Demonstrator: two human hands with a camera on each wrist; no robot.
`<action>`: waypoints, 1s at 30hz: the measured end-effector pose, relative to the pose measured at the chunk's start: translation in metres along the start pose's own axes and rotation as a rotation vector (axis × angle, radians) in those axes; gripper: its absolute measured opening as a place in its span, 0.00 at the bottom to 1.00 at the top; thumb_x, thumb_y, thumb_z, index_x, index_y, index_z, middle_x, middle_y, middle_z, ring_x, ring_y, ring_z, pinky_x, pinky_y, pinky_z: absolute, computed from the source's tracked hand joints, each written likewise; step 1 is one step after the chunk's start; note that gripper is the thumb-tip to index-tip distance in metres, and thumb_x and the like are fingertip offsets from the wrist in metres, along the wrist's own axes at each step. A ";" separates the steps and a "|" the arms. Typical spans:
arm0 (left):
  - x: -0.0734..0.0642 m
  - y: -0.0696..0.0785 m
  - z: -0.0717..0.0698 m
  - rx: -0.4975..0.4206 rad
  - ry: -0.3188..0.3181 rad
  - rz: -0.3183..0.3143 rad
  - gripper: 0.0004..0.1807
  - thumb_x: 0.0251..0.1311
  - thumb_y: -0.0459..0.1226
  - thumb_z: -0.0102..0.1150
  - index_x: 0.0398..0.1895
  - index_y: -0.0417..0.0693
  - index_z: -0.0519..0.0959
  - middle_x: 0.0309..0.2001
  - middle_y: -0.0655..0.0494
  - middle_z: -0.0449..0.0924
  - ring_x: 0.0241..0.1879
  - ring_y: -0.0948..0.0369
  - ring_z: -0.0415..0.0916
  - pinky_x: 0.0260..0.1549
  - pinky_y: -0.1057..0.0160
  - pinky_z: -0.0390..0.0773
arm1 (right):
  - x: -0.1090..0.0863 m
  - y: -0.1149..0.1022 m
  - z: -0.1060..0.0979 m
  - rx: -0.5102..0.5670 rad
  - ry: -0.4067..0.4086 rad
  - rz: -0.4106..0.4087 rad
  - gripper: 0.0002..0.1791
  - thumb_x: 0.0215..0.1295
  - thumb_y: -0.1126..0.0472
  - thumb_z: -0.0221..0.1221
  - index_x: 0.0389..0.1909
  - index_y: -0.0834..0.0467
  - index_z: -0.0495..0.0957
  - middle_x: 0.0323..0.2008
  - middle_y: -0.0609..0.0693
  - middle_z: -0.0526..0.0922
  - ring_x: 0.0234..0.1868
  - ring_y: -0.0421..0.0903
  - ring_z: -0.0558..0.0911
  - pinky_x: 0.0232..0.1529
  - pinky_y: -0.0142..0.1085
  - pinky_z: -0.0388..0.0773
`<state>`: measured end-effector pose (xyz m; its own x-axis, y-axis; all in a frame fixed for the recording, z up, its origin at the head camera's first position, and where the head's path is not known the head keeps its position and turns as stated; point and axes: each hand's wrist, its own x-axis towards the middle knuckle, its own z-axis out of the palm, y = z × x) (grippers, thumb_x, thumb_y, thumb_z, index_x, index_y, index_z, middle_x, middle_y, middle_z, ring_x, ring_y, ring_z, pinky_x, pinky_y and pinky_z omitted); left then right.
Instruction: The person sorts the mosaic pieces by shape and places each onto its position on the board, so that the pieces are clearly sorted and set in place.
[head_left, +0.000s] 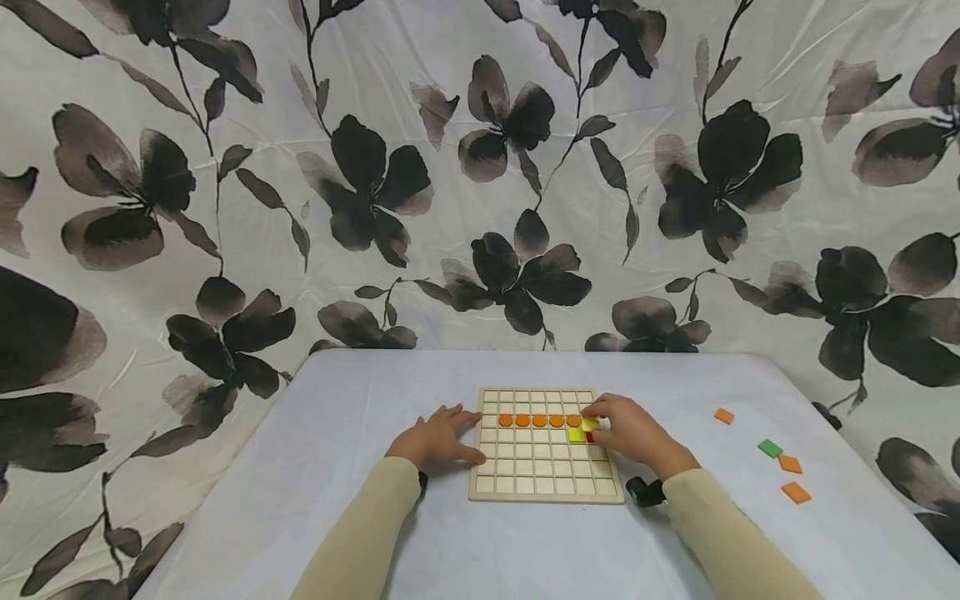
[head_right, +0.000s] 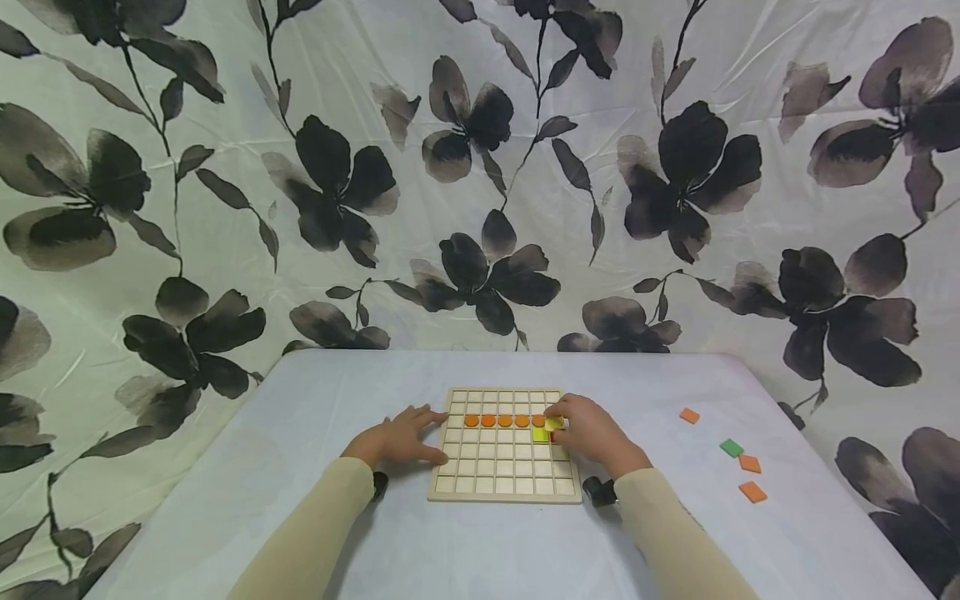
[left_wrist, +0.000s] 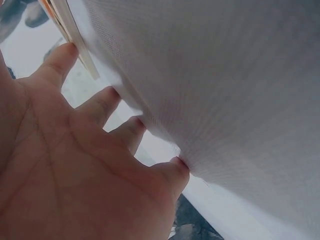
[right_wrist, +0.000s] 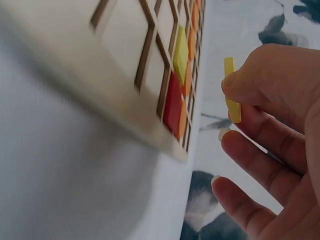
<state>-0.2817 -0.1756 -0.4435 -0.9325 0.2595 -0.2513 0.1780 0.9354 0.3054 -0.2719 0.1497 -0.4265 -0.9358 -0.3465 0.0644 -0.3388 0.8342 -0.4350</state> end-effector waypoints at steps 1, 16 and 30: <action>0.001 0.000 0.000 -0.001 -0.001 -0.001 0.46 0.48 0.63 0.65 0.71 0.60 0.64 0.75 0.49 0.55 0.76 0.44 0.46 0.68 0.31 0.48 | 0.001 -0.002 0.001 -0.009 -0.004 -0.015 0.17 0.59 0.62 0.63 0.51 0.56 0.83 0.53 0.53 0.81 0.59 0.55 0.76 0.63 0.53 0.71; 0.003 -0.001 -0.002 -0.011 0.006 -0.003 0.46 0.48 0.64 0.65 0.71 0.62 0.64 0.76 0.50 0.54 0.76 0.45 0.45 0.69 0.31 0.47 | 0.019 -0.018 0.017 -0.054 -0.005 -0.115 0.14 0.55 0.66 0.63 0.44 0.57 0.86 0.46 0.48 0.86 0.53 0.51 0.81 0.57 0.48 0.76; 0.000 -0.001 -0.001 -0.017 0.006 -0.003 0.46 0.47 0.62 0.67 0.71 0.60 0.65 0.75 0.48 0.55 0.76 0.43 0.46 0.68 0.30 0.47 | 0.025 -0.023 0.029 -0.069 -0.024 -0.113 0.13 0.55 0.67 0.63 0.42 0.55 0.86 0.47 0.48 0.86 0.55 0.51 0.80 0.61 0.48 0.74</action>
<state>-0.2826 -0.1767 -0.4430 -0.9349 0.2550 -0.2470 0.1697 0.9321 0.3200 -0.2843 0.1095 -0.4410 -0.8888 -0.4498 0.0875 -0.4489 0.8165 -0.3631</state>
